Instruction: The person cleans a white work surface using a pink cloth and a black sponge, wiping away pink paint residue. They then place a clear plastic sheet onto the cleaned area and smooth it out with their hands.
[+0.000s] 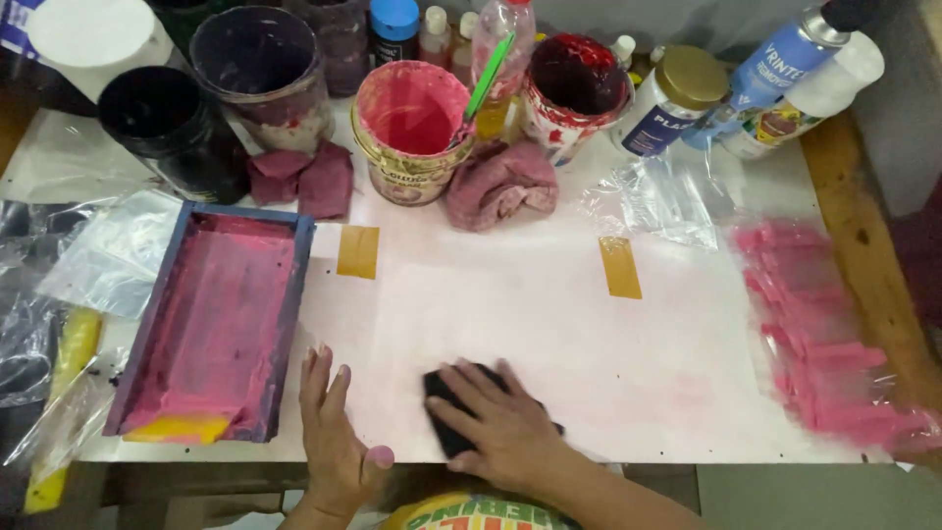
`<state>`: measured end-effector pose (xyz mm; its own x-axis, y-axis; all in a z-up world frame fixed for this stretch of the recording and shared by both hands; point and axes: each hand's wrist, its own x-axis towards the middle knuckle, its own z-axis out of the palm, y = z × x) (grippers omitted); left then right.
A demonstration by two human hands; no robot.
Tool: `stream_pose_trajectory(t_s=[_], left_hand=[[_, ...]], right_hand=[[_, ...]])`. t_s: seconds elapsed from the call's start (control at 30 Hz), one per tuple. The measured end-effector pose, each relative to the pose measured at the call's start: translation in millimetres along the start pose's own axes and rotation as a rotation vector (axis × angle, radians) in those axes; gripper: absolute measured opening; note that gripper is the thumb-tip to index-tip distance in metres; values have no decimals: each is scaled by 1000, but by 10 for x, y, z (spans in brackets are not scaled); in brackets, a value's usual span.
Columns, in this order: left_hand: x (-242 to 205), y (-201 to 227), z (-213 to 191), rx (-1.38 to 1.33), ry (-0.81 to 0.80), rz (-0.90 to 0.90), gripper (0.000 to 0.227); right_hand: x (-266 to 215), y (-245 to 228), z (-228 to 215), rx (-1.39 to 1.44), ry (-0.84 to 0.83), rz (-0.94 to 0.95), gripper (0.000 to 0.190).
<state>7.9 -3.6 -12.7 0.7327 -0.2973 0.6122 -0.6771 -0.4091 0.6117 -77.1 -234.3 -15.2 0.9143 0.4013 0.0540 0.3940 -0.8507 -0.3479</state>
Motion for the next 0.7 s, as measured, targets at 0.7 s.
stream_pose_trajectory(t_s=[0.7], left_hand=[[38, -20, 17, 97, -64, -22, 89]], right_hand=[[1430, 334, -8, -72, -48, 276, 81]])
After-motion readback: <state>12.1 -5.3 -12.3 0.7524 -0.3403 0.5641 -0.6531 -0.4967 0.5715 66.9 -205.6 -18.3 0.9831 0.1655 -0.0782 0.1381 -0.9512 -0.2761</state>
